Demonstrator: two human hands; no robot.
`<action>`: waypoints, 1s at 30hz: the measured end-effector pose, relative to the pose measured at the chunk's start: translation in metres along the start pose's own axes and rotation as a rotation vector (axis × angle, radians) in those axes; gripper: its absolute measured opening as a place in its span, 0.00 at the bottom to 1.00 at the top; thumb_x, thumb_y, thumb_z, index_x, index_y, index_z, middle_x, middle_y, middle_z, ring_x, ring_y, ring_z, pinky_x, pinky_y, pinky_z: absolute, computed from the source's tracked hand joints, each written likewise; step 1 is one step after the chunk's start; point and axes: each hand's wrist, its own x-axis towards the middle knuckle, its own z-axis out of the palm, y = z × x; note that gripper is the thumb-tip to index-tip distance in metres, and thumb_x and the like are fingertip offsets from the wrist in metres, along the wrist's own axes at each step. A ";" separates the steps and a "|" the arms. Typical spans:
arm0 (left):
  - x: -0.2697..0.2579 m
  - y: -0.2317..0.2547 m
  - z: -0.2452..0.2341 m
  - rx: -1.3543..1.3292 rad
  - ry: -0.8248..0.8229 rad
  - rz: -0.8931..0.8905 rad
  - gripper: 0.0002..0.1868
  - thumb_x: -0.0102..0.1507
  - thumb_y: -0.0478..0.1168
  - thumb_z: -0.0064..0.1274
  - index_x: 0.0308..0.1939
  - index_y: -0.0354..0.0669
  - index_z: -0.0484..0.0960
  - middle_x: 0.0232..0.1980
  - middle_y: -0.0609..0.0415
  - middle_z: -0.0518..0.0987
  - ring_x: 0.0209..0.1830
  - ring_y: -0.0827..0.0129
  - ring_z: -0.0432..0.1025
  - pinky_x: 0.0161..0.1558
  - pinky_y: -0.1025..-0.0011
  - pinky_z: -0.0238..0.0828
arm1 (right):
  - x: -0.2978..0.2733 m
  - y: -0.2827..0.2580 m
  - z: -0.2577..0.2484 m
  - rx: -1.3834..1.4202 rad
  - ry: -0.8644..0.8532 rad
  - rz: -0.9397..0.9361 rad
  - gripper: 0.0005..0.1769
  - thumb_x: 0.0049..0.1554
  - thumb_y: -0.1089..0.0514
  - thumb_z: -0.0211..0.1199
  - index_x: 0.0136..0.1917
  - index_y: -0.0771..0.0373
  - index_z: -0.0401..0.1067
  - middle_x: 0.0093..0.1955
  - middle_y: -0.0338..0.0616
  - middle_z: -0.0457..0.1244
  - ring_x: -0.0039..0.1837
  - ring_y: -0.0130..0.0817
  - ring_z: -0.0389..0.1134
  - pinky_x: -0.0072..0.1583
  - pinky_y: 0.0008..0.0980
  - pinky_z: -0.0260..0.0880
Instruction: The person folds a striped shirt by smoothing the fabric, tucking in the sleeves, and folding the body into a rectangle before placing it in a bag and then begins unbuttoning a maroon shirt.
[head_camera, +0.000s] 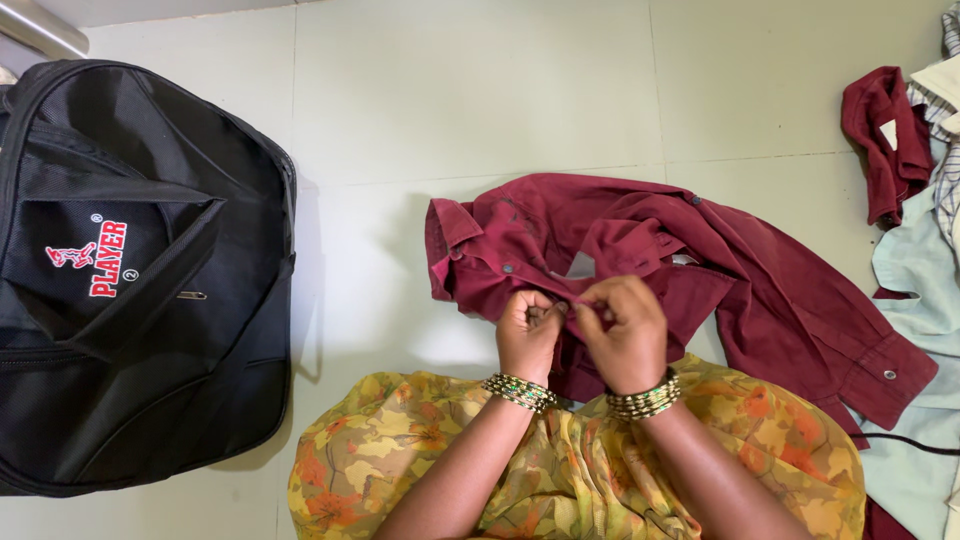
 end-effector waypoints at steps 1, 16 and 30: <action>0.000 0.001 0.001 -0.057 -0.019 0.012 0.09 0.63 0.24 0.56 0.35 0.41 0.76 0.31 0.66 0.72 0.29 0.87 0.62 0.31 0.84 0.60 | -0.003 -0.001 0.004 0.032 -0.044 0.049 0.08 0.50 0.69 0.71 0.41 0.65 0.73 0.42 0.42 0.65 0.37 0.27 0.63 0.40 0.28 0.64; -0.007 0.027 0.000 -0.479 -0.023 -0.378 0.03 0.68 0.36 0.54 0.41 0.40 0.79 0.37 0.58 0.81 0.34 0.77 0.74 0.40 0.76 0.76 | -0.026 0.044 0.034 0.640 -0.226 0.487 0.02 0.59 0.69 0.63 0.47 0.68 0.72 0.42 0.35 0.66 0.42 0.19 0.69 0.46 0.21 0.72; -0.007 0.026 0.005 -0.251 -0.049 -0.285 0.06 0.64 0.27 0.56 0.44 0.34 0.82 0.38 0.56 0.81 0.33 0.75 0.75 0.39 0.75 0.76 | 0.005 0.013 0.008 -0.091 0.041 0.051 0.08 0.50 0.70 0.69 0.42 0.65 0.74 0.42 0.44 0.66 0.37 0.32 0.66 0.41 0.31 0.67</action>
